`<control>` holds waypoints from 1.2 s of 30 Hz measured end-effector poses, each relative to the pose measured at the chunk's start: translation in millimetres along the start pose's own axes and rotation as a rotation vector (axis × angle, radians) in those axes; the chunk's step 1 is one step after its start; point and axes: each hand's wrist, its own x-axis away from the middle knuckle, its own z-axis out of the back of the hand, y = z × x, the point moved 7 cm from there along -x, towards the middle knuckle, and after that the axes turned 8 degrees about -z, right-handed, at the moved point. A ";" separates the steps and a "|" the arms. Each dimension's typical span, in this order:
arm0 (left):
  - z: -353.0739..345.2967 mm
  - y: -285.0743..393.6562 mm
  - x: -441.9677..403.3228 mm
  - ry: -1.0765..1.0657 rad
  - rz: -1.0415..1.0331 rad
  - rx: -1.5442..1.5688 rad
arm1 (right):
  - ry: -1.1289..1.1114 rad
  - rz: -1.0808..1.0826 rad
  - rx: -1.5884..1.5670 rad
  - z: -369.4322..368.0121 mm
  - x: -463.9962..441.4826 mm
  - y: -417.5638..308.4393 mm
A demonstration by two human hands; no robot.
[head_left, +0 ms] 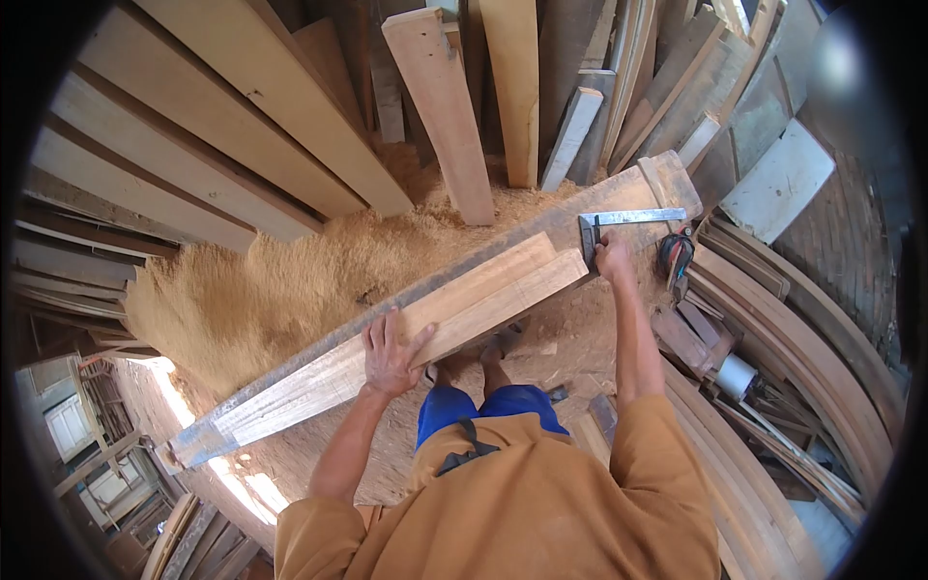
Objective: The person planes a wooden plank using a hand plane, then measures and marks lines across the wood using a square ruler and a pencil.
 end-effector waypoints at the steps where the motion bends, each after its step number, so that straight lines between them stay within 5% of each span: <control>1: -0.6 -0.1 0.1 -0.006 0.001 -0.002 | 0.014 -0.013 0.079 1.9 4.7 -4.2; 6: -4.4 -0.7 1.9 -0.024 0.009 -0.011 | 0.052 -0.089 0.245 -6.2 1.9 2.0; 9: -5.0 -2.7 1.7 -0.014 0.003 -0.008 | 0.301 -0.204 -0.426 9.7 -6.4 22.6; 12: -5.6 -2.3 1.3 -0.032 0.011 -0.006 | 0.347 -0.299 -0.554 32.0 4.9 4.7; 14: -5.9 -0.9 0.4 -0.045 0.014 -0.003 | 0.230 -0.349 -0.666 -4.5 -2.1 10.9; 18: -6.2 -2.6 0.6 -0.041 0.018 0.004 | 0.332 -0.112 -0.574 -23.2 6.5 -12.4; 21: -7.9 -3.0 2.4 -0.046 0.023 -0.002 | 0.121 -0.398 -0.769 4.1 12.0 -5.4; 22: -8.6 -3.3 1.4 -0.048 0.023 -0.007 | 0.251 -0.376 -0.755 3.0 3.6 6.7; 25: -8.7 -3.9 1.4 -0.037 0.016 -0.007 | 0.141 -0.437 -0.722 -24.5 -10.3 23.0; 28: -8.0 -3.0 1.9 -0.052 0.020 0.006 | 0.424 0.026 -0.576 -30.3 4.6 -9.0; 35: -8.3 -3.2 1.4 -0.048 0.018 -0.005 | -0.018 -0.525 -0.785 -2.4 9.1 -1.5; 36: -8.4 -3.4 1.8 -0.045 0.015 -0.004 | 0.006 -0.358 -0.755 -8.2 9.6 -12.5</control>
